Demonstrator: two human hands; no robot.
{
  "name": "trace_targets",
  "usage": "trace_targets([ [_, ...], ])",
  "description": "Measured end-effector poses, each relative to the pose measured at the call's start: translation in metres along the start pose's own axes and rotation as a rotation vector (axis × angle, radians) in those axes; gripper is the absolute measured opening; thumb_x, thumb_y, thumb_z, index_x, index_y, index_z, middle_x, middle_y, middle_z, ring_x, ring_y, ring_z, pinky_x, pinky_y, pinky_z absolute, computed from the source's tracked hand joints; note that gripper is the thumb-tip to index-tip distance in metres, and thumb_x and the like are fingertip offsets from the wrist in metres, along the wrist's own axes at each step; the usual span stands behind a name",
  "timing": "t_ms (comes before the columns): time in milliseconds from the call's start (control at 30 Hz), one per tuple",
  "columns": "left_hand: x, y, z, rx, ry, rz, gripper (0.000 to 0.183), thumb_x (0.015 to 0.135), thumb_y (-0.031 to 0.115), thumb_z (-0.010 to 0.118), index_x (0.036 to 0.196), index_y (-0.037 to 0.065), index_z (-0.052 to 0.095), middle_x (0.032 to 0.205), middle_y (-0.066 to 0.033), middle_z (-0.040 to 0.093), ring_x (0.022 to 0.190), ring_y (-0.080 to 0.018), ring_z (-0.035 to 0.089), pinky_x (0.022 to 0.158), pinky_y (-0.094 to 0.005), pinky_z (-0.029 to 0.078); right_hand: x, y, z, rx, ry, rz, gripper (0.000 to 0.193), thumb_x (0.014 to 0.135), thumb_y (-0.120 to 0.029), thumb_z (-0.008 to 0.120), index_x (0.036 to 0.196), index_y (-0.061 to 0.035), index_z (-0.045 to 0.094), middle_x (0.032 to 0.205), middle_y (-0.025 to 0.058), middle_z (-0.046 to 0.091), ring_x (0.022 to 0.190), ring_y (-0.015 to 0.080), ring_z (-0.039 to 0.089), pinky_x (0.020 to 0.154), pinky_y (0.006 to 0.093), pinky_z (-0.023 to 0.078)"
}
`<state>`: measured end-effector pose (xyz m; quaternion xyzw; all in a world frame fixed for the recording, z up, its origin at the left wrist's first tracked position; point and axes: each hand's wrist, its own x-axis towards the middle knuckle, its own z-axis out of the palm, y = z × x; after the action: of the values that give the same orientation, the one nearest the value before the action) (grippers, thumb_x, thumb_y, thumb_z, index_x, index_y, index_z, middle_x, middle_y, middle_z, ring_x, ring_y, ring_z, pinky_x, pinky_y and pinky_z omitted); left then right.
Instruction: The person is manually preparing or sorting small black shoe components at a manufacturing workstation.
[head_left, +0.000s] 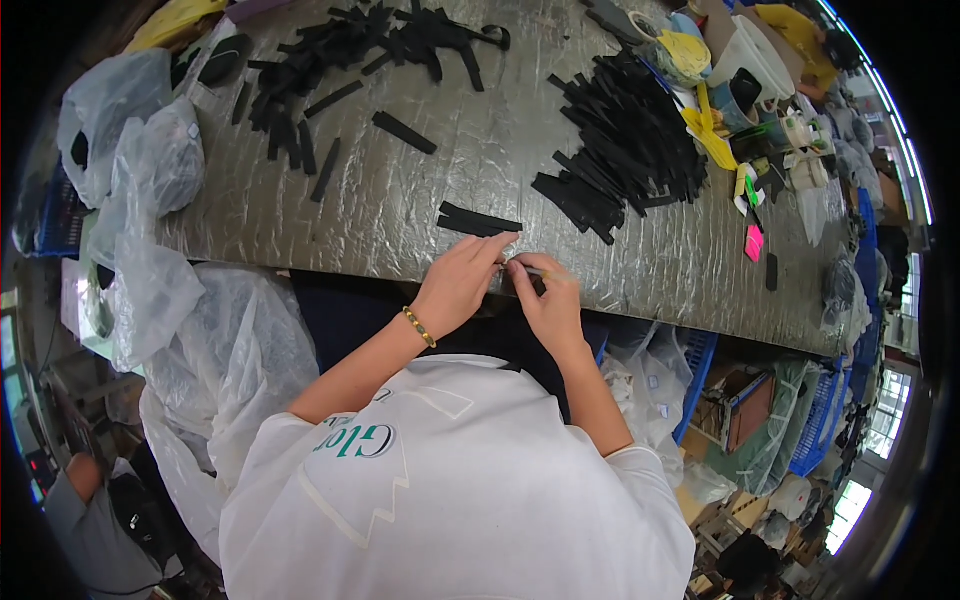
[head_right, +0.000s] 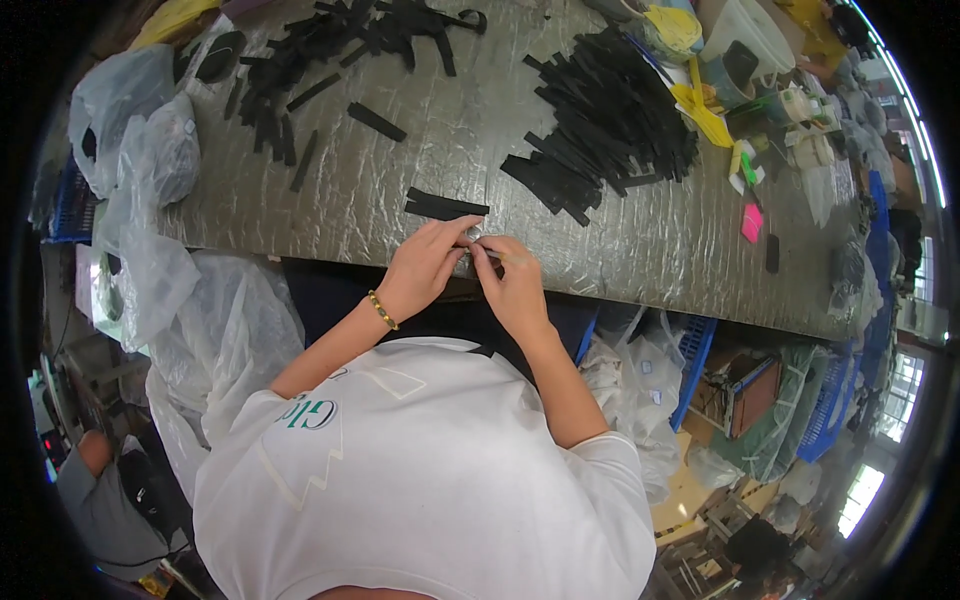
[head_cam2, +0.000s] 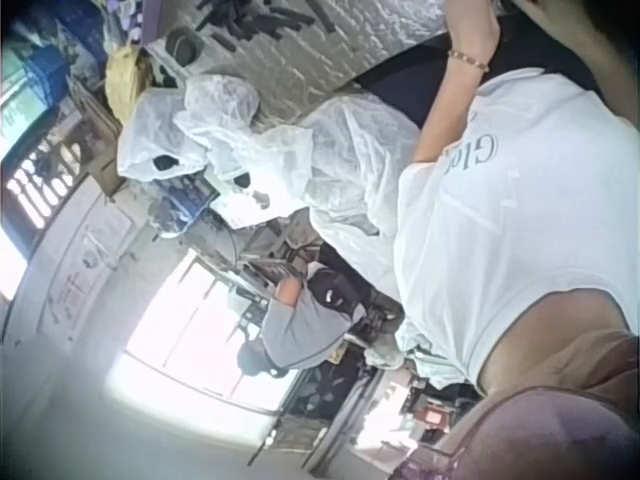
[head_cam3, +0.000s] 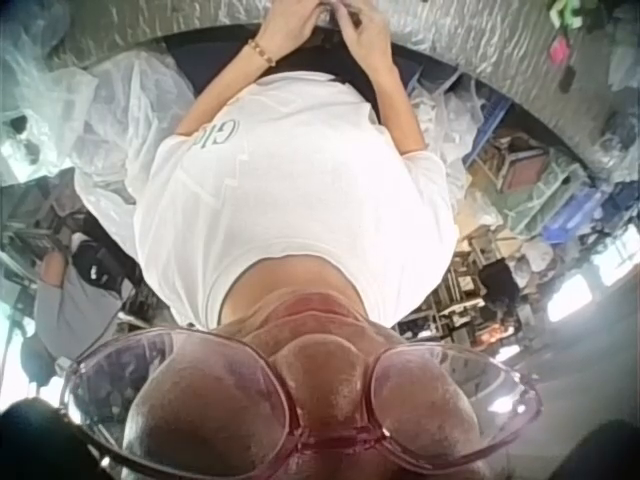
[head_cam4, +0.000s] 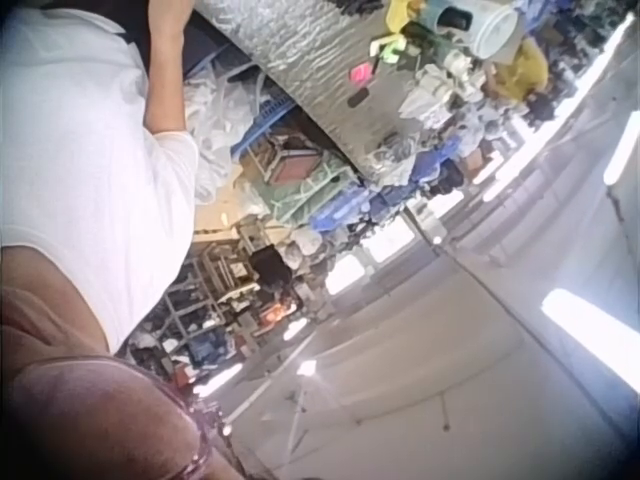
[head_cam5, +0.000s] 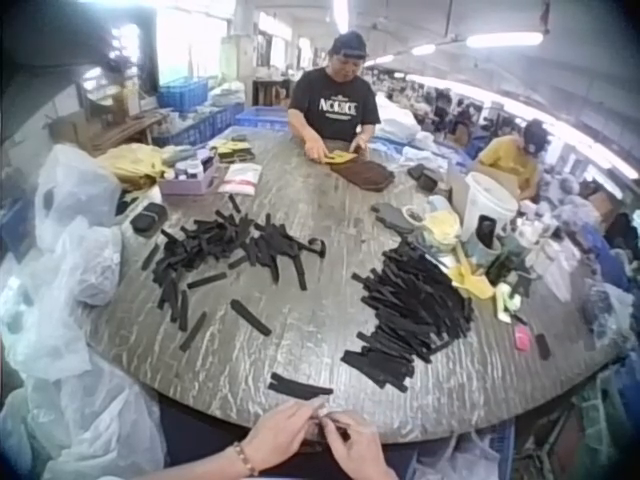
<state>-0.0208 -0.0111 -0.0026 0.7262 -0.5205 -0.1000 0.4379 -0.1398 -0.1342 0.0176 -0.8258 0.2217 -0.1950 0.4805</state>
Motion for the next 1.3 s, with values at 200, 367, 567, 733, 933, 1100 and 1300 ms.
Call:
trace_targets([
  [200, 0.0, -0.001, 0.0, -0.022, -0.005, -0.007, 0.047, 0.088, 0.0, 0.06, 0.134, 0.007, 0.052, 0.099, -0.0118, 0.064, 0.092, -0.0312, 0.059, 0.08, -0.0415, 0.05, 0.004, 0.003, -0.016, -0.098, -0.103, -0.102, 0.015, 0.092, 0.003, 0.058, 0.107, 0.0022, 0.064, 0.101, 0.0165, 0.062, 0.098, 0.0337, 0.063, 0.088, 0.0369, 0.049],
  [367, 0.0, 0.001, -0.001, -0.043, -0.015, -0.034, 0.045, 0.088, 0.0, 0.059, 0.132, 0.007, 0.053, 0.099, -0.0107, 0.064, 0.092, -0.0312, 0.059, 0.08, -0.0413, 0.05, 0.006, 0.011, -0.032, -0.321, -0.18, -0.152, 0.026, 0.087, 0.007, 0.058, 0.111, -0.0011, 0.058, 0.12, 0.0158, 0.052, 0.111, 0.0361, 0.054, 0.094, 0.0409, 0.045],
  [567, 0.003, 0.003, -0.013, -0.001, 0.118, 0.105, 0.024, 0.088, 0.005, 0.065, 0.112, 0.005, 0.06, 0.105, -0.0099, 0.066, 0.101, -0.0306, 0.061, 0.085, -0.0394, 0.051, 0.016, 0.015, -0.037, -0.25, -0.24, -0.228, 0.028, 0.086, 0.005, 0.065, 0.113, -0.0017, 0.059, 0.113, 0.0147, 0.052, 0.108, 0.0348, 0.055, 0.093, 0.0391, 0.045],
  [733, -0.006, -0.003, -0.033, -0.062, 0.081, 0.02, 0.013, 0.087, 0.004, 0.067, 0.099, 0.004, 0.062, 0.104, -0.0102, 0.066, 0.098, -0.0323, 0.062, 0.084, -0.0395, 0.051, 0.011, 0.001, -0.033, -0.175, -0.146, -0.217, 0.029, 0.086, -0.003, 0.07, 0.114, -0.0027, 0.062, 0.117, 0.0141, 0.054, 0.105, 0.0327, 0.057, 0.09, 0.0395, 0.047],
  [933, -0.013, -0.015, -0.048, -0.068, 0.257, -0.074, 0.015, 0.083, 0.001, 0.072, 0.097, 0.003, 0.066, 0.099, -0.0115, 0.069, 0.095, -0.0311, 0.065, 0.084, -0.0379, 0.051, -0.015, 0.022, -0.055, -0.446, -0.126, -0.262, 0.024, 0.087, -0.011, 0.072, 0.109, -0.0027, 0.069, 0.114, 0.0135, 0.059, 0.103, 0.0334, 0.059, 0.088, 0.0402, 0.048],
  [1100, -0.014, -0.016, -0.052, -0.107, 0.337, -0.144, 0.013, 0.083, 0.0, 0.072, 0.095, 0.002, 0.067, 0.099, -0.011, 0.07, 0.095, -0.0292, 0.066, 0.083, -0.0355, 0.052, 0.009, 0.037, -0.07, -0.645, 0.07, -0.246, 0.028, 0.084, -0.012, 0.074, 0.111, -0.0038, 0.069, 0.111, 0.0131, 0.061, 0.099, 0.034, 0.059, 0.084, 0.0417, 0.047],
  [1300, -0.011, -0.013, -0.048, -0.174, 0.412, -0.184, 0.013, 0.084, 0.0, 0.072, 0.096, 0.002, 0.067, 0.1, -0.0106, 0.07, 0.095, -0.0264, 0.067, 0.082, -0.0336, 0.052, 0.041, 0.03, -0.018, -0.651, 0.048, -0.588, 0.025, 0.08, -0.007, 0.074, 0.103, -0.0031, 0.066, 0.097, 0.0091, 0.062, 0.087, 0.0283, 0.059, 0.076, 0.0388, 0.046],
])
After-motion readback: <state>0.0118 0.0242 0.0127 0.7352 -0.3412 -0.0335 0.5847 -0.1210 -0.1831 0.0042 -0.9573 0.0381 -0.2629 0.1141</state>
